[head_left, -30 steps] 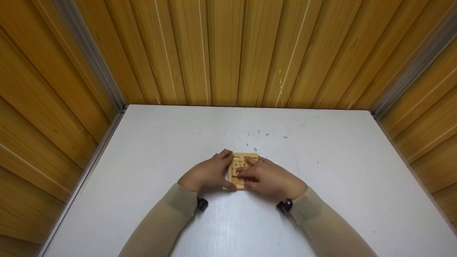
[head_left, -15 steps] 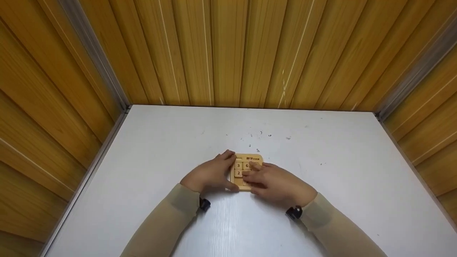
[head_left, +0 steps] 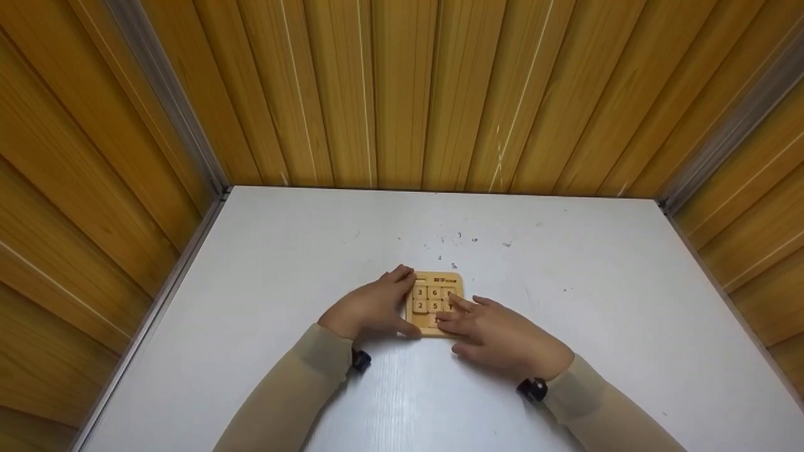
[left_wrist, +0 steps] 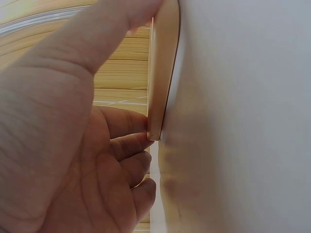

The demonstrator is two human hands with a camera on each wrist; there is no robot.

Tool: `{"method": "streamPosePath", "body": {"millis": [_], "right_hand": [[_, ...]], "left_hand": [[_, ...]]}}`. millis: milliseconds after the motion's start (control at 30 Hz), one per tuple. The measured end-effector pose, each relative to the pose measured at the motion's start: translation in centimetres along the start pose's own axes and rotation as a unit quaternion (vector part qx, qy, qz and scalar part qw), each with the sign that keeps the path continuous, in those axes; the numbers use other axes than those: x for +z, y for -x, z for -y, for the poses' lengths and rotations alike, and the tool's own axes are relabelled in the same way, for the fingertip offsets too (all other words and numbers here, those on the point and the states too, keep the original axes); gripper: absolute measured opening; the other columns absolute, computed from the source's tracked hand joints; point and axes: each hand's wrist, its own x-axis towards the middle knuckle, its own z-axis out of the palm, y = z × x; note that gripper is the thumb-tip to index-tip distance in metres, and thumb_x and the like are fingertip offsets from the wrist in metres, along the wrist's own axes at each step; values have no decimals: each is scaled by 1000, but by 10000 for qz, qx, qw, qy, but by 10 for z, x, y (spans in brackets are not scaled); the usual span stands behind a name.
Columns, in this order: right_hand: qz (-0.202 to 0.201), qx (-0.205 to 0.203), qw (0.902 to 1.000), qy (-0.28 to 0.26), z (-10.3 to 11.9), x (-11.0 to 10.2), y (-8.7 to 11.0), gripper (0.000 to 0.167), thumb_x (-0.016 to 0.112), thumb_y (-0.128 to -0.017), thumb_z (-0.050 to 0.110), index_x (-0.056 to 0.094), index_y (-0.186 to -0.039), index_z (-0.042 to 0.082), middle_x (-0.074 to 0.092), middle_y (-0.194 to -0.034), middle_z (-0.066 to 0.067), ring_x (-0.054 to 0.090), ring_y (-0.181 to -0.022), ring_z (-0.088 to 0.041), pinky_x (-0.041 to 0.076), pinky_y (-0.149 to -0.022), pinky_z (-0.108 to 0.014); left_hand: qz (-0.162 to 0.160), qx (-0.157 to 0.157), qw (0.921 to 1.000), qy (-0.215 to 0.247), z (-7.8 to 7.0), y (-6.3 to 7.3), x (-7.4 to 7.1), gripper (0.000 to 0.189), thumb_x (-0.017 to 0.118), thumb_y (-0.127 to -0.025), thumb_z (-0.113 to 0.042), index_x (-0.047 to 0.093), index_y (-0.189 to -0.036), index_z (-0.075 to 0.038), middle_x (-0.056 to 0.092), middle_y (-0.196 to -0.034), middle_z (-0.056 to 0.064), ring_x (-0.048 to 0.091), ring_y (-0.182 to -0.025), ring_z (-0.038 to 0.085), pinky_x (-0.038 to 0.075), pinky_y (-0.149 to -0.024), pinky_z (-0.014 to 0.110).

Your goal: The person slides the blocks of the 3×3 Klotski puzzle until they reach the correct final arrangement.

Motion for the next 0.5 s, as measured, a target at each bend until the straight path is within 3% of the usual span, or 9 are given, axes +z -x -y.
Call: {"method": "streamPosePath", "body": {"millis": [500], "right_hand": [[-8, 74, 10000, 63, 9, -3, -2, 48, 71, -110, 35, 71, -156, 19, 67, -164, 6, 43, -170, -30, 34, -140, -62]], "left_hand": [[-46, 57, 10000, -37, -1, 2, 0, 127, 96, -85, -58, 26, -182, -15, 18, -193, -2, 18, -179, 29, 26, -145, 49]]}}
